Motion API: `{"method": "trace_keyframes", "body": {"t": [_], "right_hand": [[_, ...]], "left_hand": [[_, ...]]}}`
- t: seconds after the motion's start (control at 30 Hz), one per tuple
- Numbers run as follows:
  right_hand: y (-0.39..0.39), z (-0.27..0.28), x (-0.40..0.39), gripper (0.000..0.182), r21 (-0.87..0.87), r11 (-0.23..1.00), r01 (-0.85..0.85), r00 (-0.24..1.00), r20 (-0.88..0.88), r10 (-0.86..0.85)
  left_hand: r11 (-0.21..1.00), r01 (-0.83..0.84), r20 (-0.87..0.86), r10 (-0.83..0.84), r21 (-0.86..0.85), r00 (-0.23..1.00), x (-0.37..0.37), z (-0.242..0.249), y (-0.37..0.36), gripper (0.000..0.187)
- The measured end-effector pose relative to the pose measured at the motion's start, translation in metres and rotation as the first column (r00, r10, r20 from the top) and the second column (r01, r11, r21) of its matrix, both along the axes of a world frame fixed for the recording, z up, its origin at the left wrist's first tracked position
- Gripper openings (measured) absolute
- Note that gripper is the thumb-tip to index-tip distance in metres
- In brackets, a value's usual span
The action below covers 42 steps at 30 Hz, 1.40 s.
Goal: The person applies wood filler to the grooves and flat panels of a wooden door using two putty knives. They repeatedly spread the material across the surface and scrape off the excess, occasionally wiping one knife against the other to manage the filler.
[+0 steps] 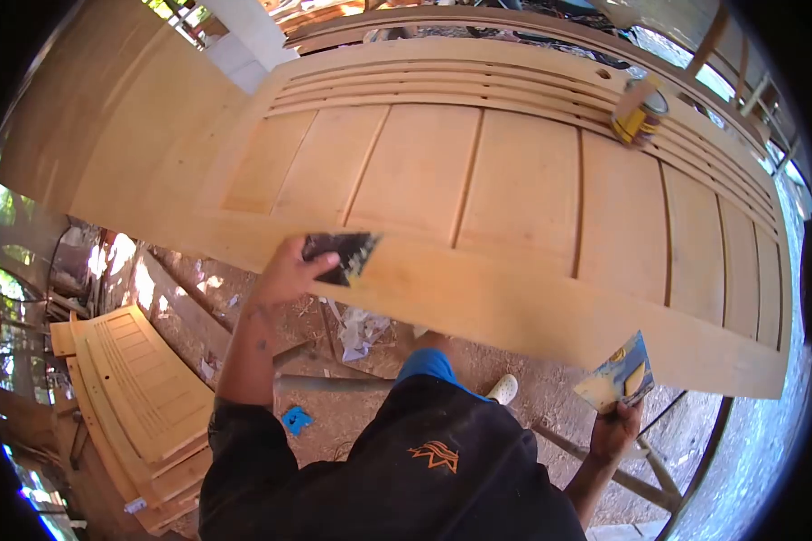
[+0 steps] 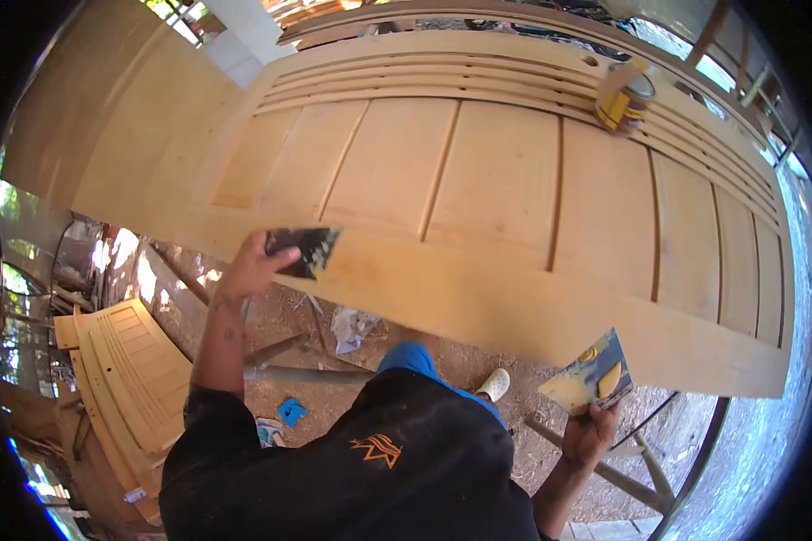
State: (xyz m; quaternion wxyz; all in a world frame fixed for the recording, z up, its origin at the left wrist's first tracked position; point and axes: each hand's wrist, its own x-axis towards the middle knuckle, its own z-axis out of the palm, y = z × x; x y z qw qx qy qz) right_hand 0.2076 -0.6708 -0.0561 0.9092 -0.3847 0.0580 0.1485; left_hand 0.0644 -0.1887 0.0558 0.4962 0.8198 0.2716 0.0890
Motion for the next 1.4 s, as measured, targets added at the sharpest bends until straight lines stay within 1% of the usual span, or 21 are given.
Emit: {"method": "trace_keyframes", "body": {"t": [0.1, 0.17, 0.27, 0.33, 0.4, 0.43, 0.47, 0.53, 0.6, 0.67, 0.7, 0.77, 0.8, 0.83, 0.87, 0.9, 1.0, 1.07, 1.1, 1.23, 1.4], "right_hand": [[0.045, 0.0, 0.016, 0.064, -0.02, 0.999, -0.047, 0.999, 0.003, 0.047], [0.086, -0.002, 0.024, 0.064, -0.031, 0.999, -0.035, 0.999, -0.03, 0.035], [0.168, -0.002, 0.03, 0.063, -0.033, 0.999, -0.023, 0.999, -0.031, 0.022], [0.233, 0.004, 0.032, 0.064, 0.018, 1.0, -0.004, 1.0, -0.026, 0.005], [0.274, 0.003, 0.019, 0.065, 0.007, 1.0, 0.018, 0.996, -0.082, -0.017], [0.295, 0.006, 0.019, 0.063, 0.105, 0.989, -0.107, 0.992, -0.059, 0.114], [0.316, 0.008, 0.017, 0.062, 0.071, 0.992, -0.105, 0.993, -0.045, 0.108], [0.343, 0.018, 0.017, 0.062, -0.009, 0.993, -0.114, 0.993, -0.031, 0.114], [0.351, 0.019, 0.018, 0.061, -0.004, 0.989, -0.148, 0.989, 0.001, 0.148], [0.354, 0.015, 0.018, 0.06, -0.029, 0.992, -0.119, 0.993, -0.008, 0.119], [0.361, 0.015, 0.019, 0.061, -0.006, 0.988, -0.153, 0.988, -0.001, 0.153], [0.362, 0.005, 0.02, 0.061, 0.005, 0.984, -0.177, 0.984, -0.017, 0.177], [0.358, 0.003, 0.019, 0.061, 0.016, 0.981, -0.191, 0.981, -0.023, 0.192], [0.356, 0.001, 0.016, 0.061, -0.072, 0.99, -0.119, 0.99, -0.087, 0.113], [0.359, 0.001, 0.015, 0.061, -0.059, 0.989, -0.137, 0.989, -0.062, 0.133], [0.361, 0.004, 0.013, 0.061, -0.05, 0.987, -0.15, 0.988, -0.038, 0.148], [0.352, 0.006, -0.002, 0.063, -0.06, 0.991, -0.121, 0.992, -0.038, 0.119], [0.342, 0.004, -0.015, 0.064, -0.115, 0.992, -0.042, 0.997, -0.073, 0.034], [0.339, 0.004, -0.019, 0.065, -0.113, 0.992, -0.058, 0.996, -0.072, 0.05], [0.322, 0.001, -0.031, 0.065, -0.163, 0.986, 0.049, 0.991, -0.113, -0.068], [0.322, -0.002, -0.031, 0.064, -0.061, 0.998, 0.01, 0.999, -0.047, -0.013]], "left_hand": [[0.985, -0.048, -0.051, 0.057, 0.168, 0.997, 0.023, -0.003, 0.087, 0.03], [0.946, -0.01, -0.077, 0.036, 0.323, 0.996, 0.052, -0.003, 0.15, 0.027], [0.917, 0.119, -0.134, -0.072, 0.38, 0.988, 0.111, -0.033, 0.259, 0.028], [0.735, 0.266, -0.064, -0.291, 0.624, 0.955, 0.153, -0.076, 0.334, 0.025], [0.536, 0.38, -0.281, -0.26, 0.754, 0.924, 0.193, -0.081, 0.358, 0.027], [0.485, 0.384, -0.281, -0.273, 0.786, 0.92, 0.206, -0.09, 0.364, 0.027], [0.418, 0.368, -0.264, -0.285, 0.831, 0.921, 0.218, -0.096, 0.37, 0.027], [0.435, 0.385, -0.27, -0.303, 0.814, 0.914, 0.209, -0.111, 0.359, 0.03], [0.45, 0.42, -0.285, -0.338, 0.788, 0.897, 0.169, -0.12, 0.332, 0.034], [0.449, 0.482, -0.309, -0.405, 0.753, 0.86, 0.116, -0.105, 0.296, 0.037], [0.447, 0.523, -0.326, -0.446, 0.726, 0.833, 0.093, -0.093, 0.286, 0.038], [0.594, 0.744, -0.487, -0.573, 0.308, 0.659, 0.076, -0.051, 0.292, 0.037], [0.603, 0.758, -0.477, -0.605, 0.248, 0.637, 0.076, -0.039, 0.301, 0.035], [0.607, 0.77, -0.465, -0.633, 0.197, 0.619, 0.081, -0.032, 0.314, 0.033], [0.603, 0.783, -0.448, -0.663, 0.154, 0.599, 0.086, -0.029, 0.324, 0.032], [0.553, 0.819, -0.428, -0.709, 0.156, 0.56, 0.088, -0.031, 0.328, 0.027], [0.486, 0.873, -0.512, -0.759, -0.034, 0.402, 0.086, -0.038, 0.322, 0.025], [0.503, 0.86, -0.475, -0.78, -0.09, 0.407, 0.083, -0.045, 0.324, 0.025], [0.508, 0.853, -0.457, -0.79, -0.117, 0.409, 0.082, -0.048, 0.326, 0.024], [0.482, 0.862, -0.502, -0.79, -0.156, 0.351, 0.08, -0.061, 0.322, 0.025], [0.501, 0.843, -0.505, -0.788, -0.193, 0.353, 0.085, -0.068, 0.32, 0.023]]}}
